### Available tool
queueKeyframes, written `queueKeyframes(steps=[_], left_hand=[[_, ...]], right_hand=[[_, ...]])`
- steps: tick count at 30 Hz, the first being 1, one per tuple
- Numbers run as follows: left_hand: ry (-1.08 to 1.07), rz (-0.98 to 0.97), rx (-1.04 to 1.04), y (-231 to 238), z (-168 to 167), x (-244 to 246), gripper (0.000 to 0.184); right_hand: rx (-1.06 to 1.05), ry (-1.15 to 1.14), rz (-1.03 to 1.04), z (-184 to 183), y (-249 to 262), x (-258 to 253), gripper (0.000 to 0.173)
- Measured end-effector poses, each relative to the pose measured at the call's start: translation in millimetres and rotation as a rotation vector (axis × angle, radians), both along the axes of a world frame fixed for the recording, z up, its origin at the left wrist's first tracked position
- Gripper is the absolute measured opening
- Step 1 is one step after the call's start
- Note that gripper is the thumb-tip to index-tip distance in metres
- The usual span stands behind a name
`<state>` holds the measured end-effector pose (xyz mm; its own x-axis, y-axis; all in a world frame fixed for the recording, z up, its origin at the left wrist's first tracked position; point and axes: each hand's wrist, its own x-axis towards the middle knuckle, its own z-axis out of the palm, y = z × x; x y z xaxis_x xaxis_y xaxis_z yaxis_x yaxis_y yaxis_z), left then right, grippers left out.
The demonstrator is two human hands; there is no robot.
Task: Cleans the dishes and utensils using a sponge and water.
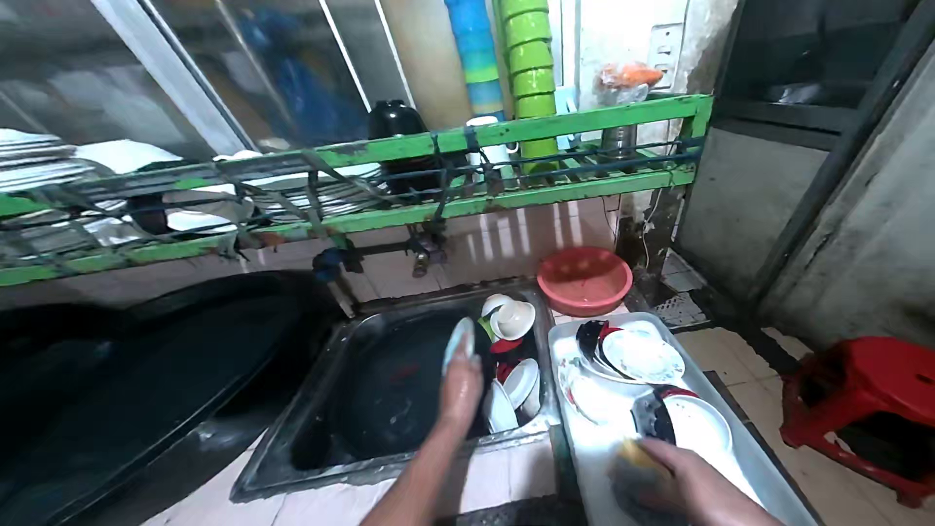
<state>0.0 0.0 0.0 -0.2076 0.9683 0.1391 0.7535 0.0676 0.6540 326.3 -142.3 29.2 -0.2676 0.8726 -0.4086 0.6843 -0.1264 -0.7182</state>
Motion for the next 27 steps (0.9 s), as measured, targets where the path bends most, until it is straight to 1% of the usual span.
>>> queueKeyframes(steps=[1, 2, 3, 5, 6, 7, 8, 9, 10, 11, 12, 13, 15, 17, 18, 19, 21, 22, 23, 24, 25, 26, 27], left_hand=[[0.01, 0.055, -0.03, 7, -5, -17, 0.056], [0.001, 0.073, -0.038, 13, -6, -24, 0.058], [0.001, 0.047, -0.011, 16, -3, -19, 0.06], [0.003, -0.13, 0.045, 12, 12, 23, 0.059], [0.003, -0.279, 0.045, 3, 24, 55, 0.054], [0.026, -0.474, 0.055, -10, 33, 89, 0.046], [0.06, -0.713, 0.065, -26, 40, 122, 0.039], [0.119, -0.964, 0.069, -41, 43, 151, 0.034], [0.201, -1.191, 0.065, -52, 43, 178, 0.03], [0.323, -1.362, 0.046, -59, 38, 200, 0.028], [0.468, -1.454, -0.016, -62, 33, 217, 0.026], [0.611, -1.476, -0.084, -64, 27, 227, 0.023], [0.829, -1.411, -0.189, -66, 22, 233, 0.022], [0.945, -1.338, -0.251, -69, 25, 227, 0.025], [0.934, -1.32, -0.252, -70, 24, 219, 0.027], [0.866, -1.332, -0.172, -69, 19, 206, 0.025], [0.686, -1.37, 0.019, -62, 13, 183, 0.015], [0.614, -1.353, 0.002, -58, 16, 176, 0.017], [0.521, -1.297, -0.119, -54, 24, 171, 0.023], [0.341, -1.192, -0.265, -52, 32, 166, 0.03], [0.08, -1.026, -0.43, -51, 39, 161, 0.033], [-0.196, -0.838, -0.528, -52, 43, 158, 0.033], [-0.452, -0.674, -0.571, -55, 43, 157, 0.031]], right_hand=[[0.022, -0.112, 0.091, -4, -8, 8, 0.05], [0.072, -0.185, 0.163, -10, -14, 16, 0.046], [0.122, -0.227, 0.219, -15, -19, 22, 0.043], [0.215, -0.296, 0.28, -28, -24, 32, 0.038], [0.218, -0.337, 0.29, -32, -24, 36, 0.039], [0.197, -0.379, 0.29, -33, -23, 38, 0.041], [0.149, -0.415, 0.29, -34, -23, 40, 0.046], [0.082, -0.431, 0.288, -34, -22, 41, 0.056], [0.019, -0.443, 0.282, -33, -22, 40, 0.067], [-0.009, -0.451, 0.275, -34, -23, 40, 0.073], [-0.024, -0.466, 0.275, -36, -23, 39, 0.075], [-0.032, -0.479, 0.279, -36, -22, 38, 0.073], [-0.028, -0.478, 0.256, -41, -18, 39, 0.068], [0.001, -0.415, 0.203, -47, -15, 44, 0.063], [0.012, -0.34, 0.167, -49, -14, 48, 0.061], [0.006, -0.242, 0.116, -48, -15, 52, 0.058], [0.005, -0.014, -0.056, -34, -19, 59, 0.056], [0.016, 0.107, -0.168, -24, -22, 63, 0.058], [0.033, 0.234, -0.289, -15, -26, 66, 0.061], [0.057, 0.33, -0.409, -7, -27, 68, 0.063], [0.107, 0.381, -0.526, -1, -25, 69, 0.063], [0.181, 0.401, -0.63, 6, -21, 67, 0.065], [0.28, 0.391, -0.705, 13, -15, 60, 0.068]])
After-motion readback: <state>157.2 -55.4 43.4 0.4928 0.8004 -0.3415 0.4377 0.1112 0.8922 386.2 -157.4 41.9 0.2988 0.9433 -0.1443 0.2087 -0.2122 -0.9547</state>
